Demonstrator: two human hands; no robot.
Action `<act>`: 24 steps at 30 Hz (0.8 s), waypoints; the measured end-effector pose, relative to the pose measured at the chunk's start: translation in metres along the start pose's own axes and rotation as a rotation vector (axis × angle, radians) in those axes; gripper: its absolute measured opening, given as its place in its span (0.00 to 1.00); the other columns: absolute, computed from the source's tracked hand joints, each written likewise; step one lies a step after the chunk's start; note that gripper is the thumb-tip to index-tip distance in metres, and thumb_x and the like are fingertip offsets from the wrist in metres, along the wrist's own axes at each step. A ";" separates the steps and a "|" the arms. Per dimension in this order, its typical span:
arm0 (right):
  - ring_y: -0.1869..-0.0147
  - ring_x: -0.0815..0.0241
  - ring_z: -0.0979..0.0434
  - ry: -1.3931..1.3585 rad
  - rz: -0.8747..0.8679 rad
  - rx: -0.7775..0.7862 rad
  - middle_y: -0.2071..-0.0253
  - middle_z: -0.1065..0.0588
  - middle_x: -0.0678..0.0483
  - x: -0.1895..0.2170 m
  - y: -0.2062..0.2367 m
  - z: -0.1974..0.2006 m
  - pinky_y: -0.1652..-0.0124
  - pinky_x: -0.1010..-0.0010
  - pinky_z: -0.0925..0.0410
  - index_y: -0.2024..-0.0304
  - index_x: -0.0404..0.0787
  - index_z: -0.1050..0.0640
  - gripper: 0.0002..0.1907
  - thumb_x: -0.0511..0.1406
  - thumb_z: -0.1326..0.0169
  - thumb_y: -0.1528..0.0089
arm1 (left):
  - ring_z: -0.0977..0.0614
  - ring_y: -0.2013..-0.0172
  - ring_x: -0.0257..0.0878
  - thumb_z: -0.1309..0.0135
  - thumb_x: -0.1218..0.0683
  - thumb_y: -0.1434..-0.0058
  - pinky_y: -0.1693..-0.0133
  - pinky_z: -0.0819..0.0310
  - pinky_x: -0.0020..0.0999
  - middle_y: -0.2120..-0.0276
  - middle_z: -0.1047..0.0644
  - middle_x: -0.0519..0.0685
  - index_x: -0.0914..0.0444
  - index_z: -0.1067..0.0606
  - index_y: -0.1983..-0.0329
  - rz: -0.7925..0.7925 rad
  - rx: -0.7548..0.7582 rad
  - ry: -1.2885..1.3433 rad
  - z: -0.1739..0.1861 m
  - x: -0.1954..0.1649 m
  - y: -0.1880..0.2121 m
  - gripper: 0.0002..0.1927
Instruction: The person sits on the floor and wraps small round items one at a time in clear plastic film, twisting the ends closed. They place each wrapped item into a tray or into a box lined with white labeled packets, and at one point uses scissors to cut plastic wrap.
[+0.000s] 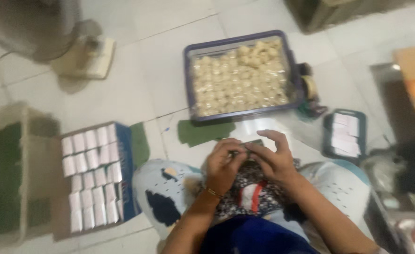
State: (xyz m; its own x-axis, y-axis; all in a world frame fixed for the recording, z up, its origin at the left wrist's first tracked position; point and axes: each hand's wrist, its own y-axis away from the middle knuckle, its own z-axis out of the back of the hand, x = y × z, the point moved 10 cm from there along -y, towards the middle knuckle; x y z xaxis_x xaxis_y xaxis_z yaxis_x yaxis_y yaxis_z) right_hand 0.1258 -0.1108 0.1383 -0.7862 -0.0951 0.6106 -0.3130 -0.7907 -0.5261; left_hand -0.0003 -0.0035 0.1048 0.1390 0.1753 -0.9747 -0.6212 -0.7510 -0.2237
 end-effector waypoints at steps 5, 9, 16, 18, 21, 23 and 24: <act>0.36 0.56 0.27 -0.807 -0.404 0.379 0.42 0.26 0.47 -0.051 0.013 -0.059 0.41 0.65 0.31 0.41 0.36 0.24 0.22 0.29 0.44 0.39 | 0.18 0.42 0.48 0.37 0.58 0.35 0.39 0.21 0.39 0.46 0.20 0.51 0.61 0.21 0.50 -0.243 0.093 -0.086 0.011 -0.037 0.010 0.11; 0.39 0.55 0.27 -0.891 -0.527 0.455 0.43 0.26 0.46 -0.060 0.008 -0.101 0.43 0.63 0.30 0.39 0.32 0.27 0.27 0.27 0.40 0.42 | 0.20 0.45 0.48 0.35 0.56 0.43 0.44 0.23 0.39 0.47 0.24 0.55 0.64 0.24 0.46 -0.083 -0.009 -0.210 0.040 -0.030 0.016 0.21; 0.36 0.54 0.33 -0.814 -0.367 0.510 0.33 0.38 0.47 -0.020 -0.021 -0.151 0.40 0.62 0.34 0.23 0.43 0.46 0.47 0.34 0.41 0.42 | 0.18 0.56 0.44 0.33 0.56 0.43 0.55 0.21 0.38 0.56 0.20 0.52 0.62 0.24 0.52 -0.065 -0.524 -0.632 0.165 0.025 0.045 0.18; 0.36 0.54 0.32 -0.692 -0.369 0.502 0.30 0.39 0.47 -0.022 -0.023 -0.154 0.41 0.61 0.32 0.23 0.44 0.45 0.46 0.36 0.42 0.41 | 0.21 0.55 0.44 0.33 0.61 0.40 0.58 0.22 0.32 0.57 0.23 0.52 0.59 0.25 0.46 -0.407 -0.704 -1.317 0.212 0.010 0.069 0.20; 0.37 0.52 0.31 -0.525 -0.424 0.463 0.31 0.38 0.45 -0.039 -0.019 -0.154 0.43 0.60 0.30 0.26 0.42 0.41 0.42 0.35 0.41 0.41 | 0.23 0.57 0.42 0.35 0.60 0.52 0.59 0.18 0.32 0.56 0.30 0.50 0.59 0.31 0.60 -0.011 -1.113 -0.251 0.362 0.098 0.122 0.20; 0.38 0.52 0.29 -0.470 -0.509 0.444 0.32 0.38 0.44 -0.055 -0.010 -0.157 0.45 0.61 0.29 0.29 0.41 0.39 0.39 0.35 0.41 0.41 | 0.24 0.55 0.50 0.31 0.63 0.60 0.52 0.27 0.44 0.59 0.26 0.55 0.63 0.25 0.72 0.287 -1.170 -0.860 0.406 0.104 0.142 0.15; 0.38 0.52 0.29 -0.436 -0.507 0.434 0.32 0.38 0.44 -0.061 -0.007 -0.158 0.46 0.62 0.28 0.30 0.40 0.39 0.38 0.35 0.41 0.40 | 0.24 0.54 0.51 0.30 0.60 0.59 0.50 0.28 0.45 0.59 0.26 0.55 0.62 0.25 0.71 0.300 -1.119 -0.875 0.415 0.112 0.144 0.15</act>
State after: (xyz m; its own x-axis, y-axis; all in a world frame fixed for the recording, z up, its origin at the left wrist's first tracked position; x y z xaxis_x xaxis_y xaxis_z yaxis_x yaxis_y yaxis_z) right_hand 0.0920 -0.0044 0.0111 -0.2961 0.1821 0.9376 -0.2705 -0.9575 0.1005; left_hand -0.3946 0.1720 -0.0349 -0.6455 -0.0574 -0.7616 0.4307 -0.8509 -0.3009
